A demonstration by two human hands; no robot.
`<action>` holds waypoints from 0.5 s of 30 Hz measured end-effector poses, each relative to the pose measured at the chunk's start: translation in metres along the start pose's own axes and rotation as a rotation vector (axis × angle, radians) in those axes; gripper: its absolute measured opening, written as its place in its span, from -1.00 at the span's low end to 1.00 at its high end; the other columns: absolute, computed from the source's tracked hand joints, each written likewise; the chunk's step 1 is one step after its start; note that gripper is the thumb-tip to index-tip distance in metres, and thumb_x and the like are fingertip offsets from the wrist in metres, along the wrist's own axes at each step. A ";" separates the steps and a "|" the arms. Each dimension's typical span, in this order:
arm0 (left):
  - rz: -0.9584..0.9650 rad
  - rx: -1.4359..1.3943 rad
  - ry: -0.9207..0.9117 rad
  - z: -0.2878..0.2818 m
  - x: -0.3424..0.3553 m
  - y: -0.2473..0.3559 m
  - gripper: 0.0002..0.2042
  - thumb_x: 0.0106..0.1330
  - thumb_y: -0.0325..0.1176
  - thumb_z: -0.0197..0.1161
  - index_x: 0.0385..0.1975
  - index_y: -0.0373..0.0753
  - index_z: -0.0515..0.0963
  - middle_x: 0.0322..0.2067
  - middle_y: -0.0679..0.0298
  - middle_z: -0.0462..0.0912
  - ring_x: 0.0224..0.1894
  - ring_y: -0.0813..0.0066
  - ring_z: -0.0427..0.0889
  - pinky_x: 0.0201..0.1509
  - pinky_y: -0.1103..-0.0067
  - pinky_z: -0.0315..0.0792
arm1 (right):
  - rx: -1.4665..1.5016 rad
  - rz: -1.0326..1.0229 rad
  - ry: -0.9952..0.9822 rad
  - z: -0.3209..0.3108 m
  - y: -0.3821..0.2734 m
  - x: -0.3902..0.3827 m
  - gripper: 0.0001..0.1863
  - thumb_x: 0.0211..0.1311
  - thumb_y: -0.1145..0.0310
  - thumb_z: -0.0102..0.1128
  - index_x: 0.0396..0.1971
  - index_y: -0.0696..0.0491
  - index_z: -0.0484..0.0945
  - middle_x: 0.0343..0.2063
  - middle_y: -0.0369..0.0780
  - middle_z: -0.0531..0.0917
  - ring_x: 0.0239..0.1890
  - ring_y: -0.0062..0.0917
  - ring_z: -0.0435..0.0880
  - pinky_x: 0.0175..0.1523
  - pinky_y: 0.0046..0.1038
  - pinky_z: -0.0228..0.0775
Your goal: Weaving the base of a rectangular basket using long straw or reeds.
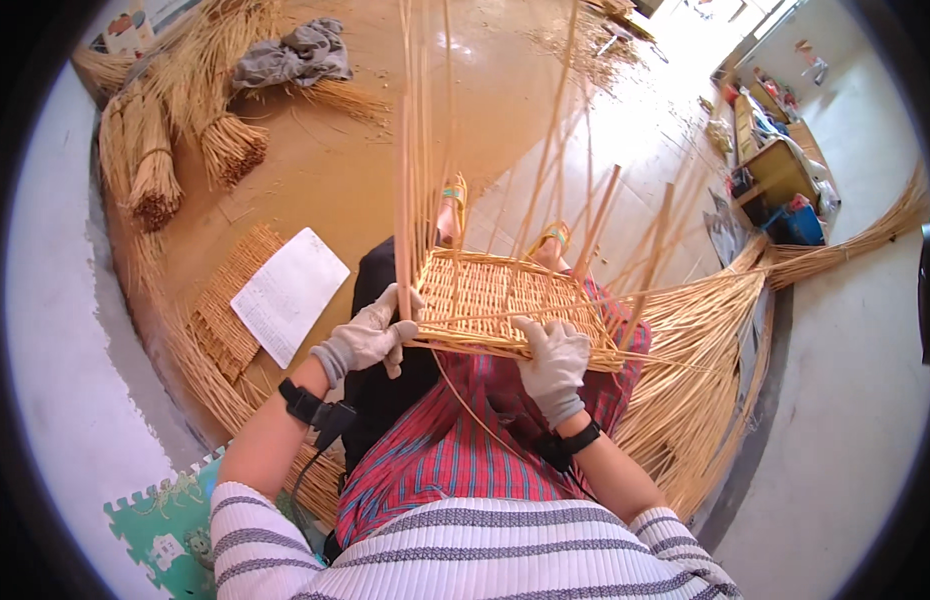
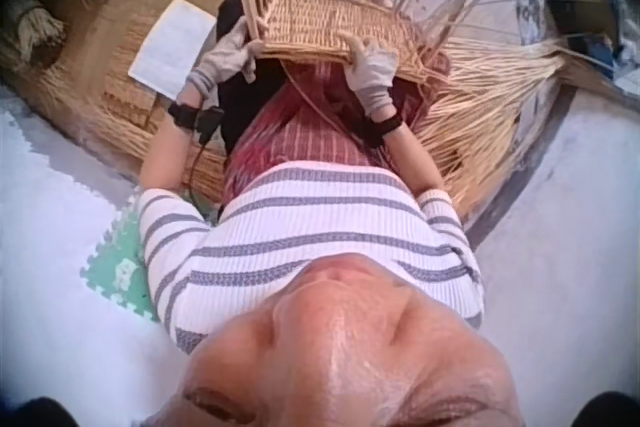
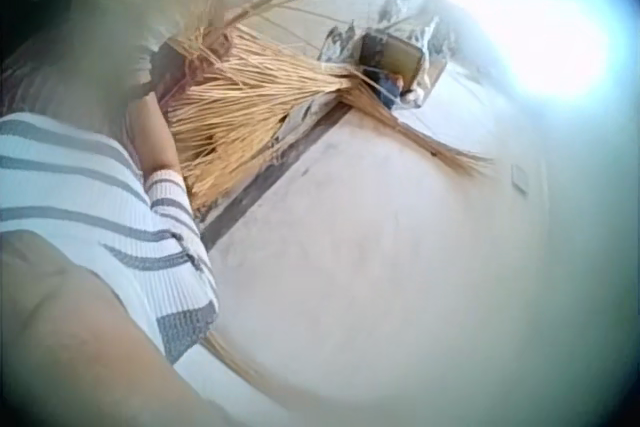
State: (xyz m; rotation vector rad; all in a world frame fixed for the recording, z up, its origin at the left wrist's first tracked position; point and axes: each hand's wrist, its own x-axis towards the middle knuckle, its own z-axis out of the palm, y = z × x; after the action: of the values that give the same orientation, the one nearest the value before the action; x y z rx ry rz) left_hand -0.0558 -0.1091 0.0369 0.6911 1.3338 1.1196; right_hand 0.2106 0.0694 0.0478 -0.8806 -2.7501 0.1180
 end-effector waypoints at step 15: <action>-0.054 -0.246 0.036 0.036 0.022 0.003 -0.68 0.26 -0.39 0.55 -0.20 -0.12 0.44 -0.36 0.34 0.59 -0.33 0.36 0.75 -0.29 0.29 0.79 | -0.012 0.055 -0.315 -0.052 -0.019 -0.036 -0.07 0.12 -0.01 0.48 0.48 -0.06 0.28 0.23 0.19 0.40 0.31 0.15 0.38 0.35 0.00 0.30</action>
State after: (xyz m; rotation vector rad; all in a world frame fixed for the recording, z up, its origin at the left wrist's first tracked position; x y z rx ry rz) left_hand -0.0240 -0.0804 0.0368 0.4537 1.2122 1.2318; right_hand 0.2414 0.0330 0.0935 -1.0192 -3.0167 0.2715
